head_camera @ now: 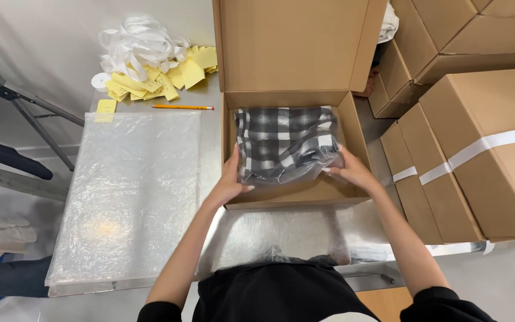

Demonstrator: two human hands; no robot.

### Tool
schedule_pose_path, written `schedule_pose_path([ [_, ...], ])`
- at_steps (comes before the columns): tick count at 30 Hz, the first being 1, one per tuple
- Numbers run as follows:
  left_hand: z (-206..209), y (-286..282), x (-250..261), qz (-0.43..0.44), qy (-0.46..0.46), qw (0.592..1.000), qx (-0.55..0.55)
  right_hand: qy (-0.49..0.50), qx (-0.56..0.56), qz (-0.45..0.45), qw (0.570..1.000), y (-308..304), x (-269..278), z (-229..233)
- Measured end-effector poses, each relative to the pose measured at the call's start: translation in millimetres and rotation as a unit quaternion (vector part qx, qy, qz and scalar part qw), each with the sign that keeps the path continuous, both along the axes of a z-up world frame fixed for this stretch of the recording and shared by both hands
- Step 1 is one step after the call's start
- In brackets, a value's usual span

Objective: Untying a ribbon from a cardboard box, opening it, and removing a shirt from a plastic bag.

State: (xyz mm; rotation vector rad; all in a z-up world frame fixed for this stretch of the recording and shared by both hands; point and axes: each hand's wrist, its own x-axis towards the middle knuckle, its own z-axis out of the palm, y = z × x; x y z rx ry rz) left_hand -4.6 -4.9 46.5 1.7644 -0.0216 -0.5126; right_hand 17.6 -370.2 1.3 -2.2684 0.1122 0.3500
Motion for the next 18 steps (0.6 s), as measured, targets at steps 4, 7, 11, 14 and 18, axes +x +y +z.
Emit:
schedule_pose_path([
  [4, 7, -9, -7, -0.012, -0.007, 0.984, 0.179, -0.005, -0.036, -0.057, 0.998, 4, -12, 21],
  [7, -24, -1, 7, 0.062, -0.042, 0.984, 0.16, 0.012, 0.133, -0.162, 0.978, -14, -14, 25],
  [11, 9, 4, 5, 0.181, -0.04, 0.965, -0.187, -0.069, 0.458, -0.147, 0.874, -26, -34, 40],
  [14, 53, 7, -9, 0.118, -0.042, 0.968, -0.218, -0.099, 0.421, -0.12, 0.893, -16, -50, 57],
  [18, -15, 34, 19, 0.117, -0.068, 0.982, -0.133, -0.108, 0.326, -0.157, 0.926, -16, -59, 56],
])
